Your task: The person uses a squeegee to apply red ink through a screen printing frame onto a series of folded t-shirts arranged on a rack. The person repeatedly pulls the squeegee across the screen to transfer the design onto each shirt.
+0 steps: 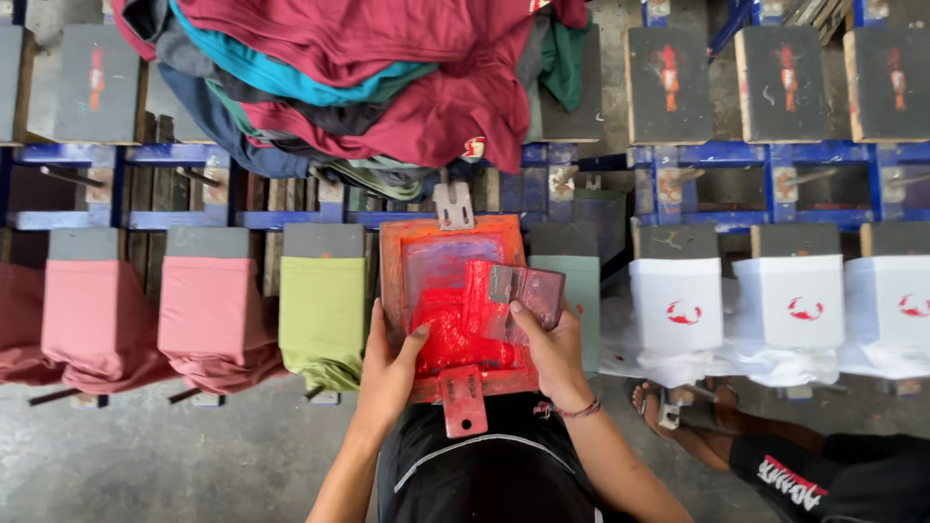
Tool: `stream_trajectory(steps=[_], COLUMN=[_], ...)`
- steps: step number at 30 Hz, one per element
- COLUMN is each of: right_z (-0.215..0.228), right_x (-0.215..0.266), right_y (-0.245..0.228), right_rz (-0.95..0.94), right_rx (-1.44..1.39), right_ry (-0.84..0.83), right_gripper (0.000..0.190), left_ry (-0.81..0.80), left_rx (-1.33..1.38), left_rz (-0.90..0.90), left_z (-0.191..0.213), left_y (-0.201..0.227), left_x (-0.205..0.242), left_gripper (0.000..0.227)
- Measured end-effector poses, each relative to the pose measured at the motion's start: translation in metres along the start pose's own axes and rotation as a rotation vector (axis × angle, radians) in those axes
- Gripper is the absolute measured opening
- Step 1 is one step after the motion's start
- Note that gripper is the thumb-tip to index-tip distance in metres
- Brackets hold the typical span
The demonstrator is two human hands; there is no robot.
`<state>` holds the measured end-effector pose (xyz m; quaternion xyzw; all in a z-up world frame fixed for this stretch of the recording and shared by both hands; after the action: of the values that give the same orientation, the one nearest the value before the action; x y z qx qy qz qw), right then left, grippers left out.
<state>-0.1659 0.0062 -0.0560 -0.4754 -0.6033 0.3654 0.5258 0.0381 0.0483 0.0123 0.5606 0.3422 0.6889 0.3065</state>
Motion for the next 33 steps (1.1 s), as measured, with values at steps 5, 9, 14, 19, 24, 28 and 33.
stream_trajectory(steps=[5,9,14,19,24,28,33], right_z=[-0.041,-0.040,-0.034,-0.025,-0.028,-0.036,-0.077], right_x=[-0.002,-0.014,-0.016,-0.012,-0.016,-0.010,-0.029], right_y=[-0.010,0.018,0.049,0.063,0.039,-0.049,-0.086], right_rz=[0.009,0.033,0.157,0.238,0.233,0.182,0.324], right_rx=[-0.005,0.077,0.178,0.131,0.123,0.574,1.355], right_ry=[0.144,0.135,0.135,0.114,0.105,-0.068,-0.308], right_gripper=[0.022,0.024,0.029,0.021,0.021,0.026,0.027], left_ry=[-0.110,-0.124,-0.104,-0.110,-0.139,-0.215,-0.271], left_rx=[-0.142,-0.163,-0.200,-0.240,-0.318,-0.289,-0.256], left_rz=[0.095,0.021,-0.106,-0.186,-0.226,-0.193,-0.185], left_z=[0.028,0.038,0.036,0.038,0.038,0.044,0.047], left_y=[0.017,0.001,-0.019,-0.054,-0.047,-0.050,-0.053], left_x=[-0.022,-0.036,-0.038,-0.048,-0.057,-0.056,-0.057], left_gripper=[0.100,0.097,0.095,0.096,0.106,0.101,0.094])
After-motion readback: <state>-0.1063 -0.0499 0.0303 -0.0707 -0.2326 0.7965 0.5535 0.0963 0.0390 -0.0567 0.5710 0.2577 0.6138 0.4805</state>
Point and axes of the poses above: each hand's wrist, its own x-axis away from the middle knuckle, its own z-axis out of the back of the hand, y = z × x, the point moved 1 cm from there along -x, towards the middle knuckle, and after that the axes turned 12 degrees about -y, right-handed, at the moved point
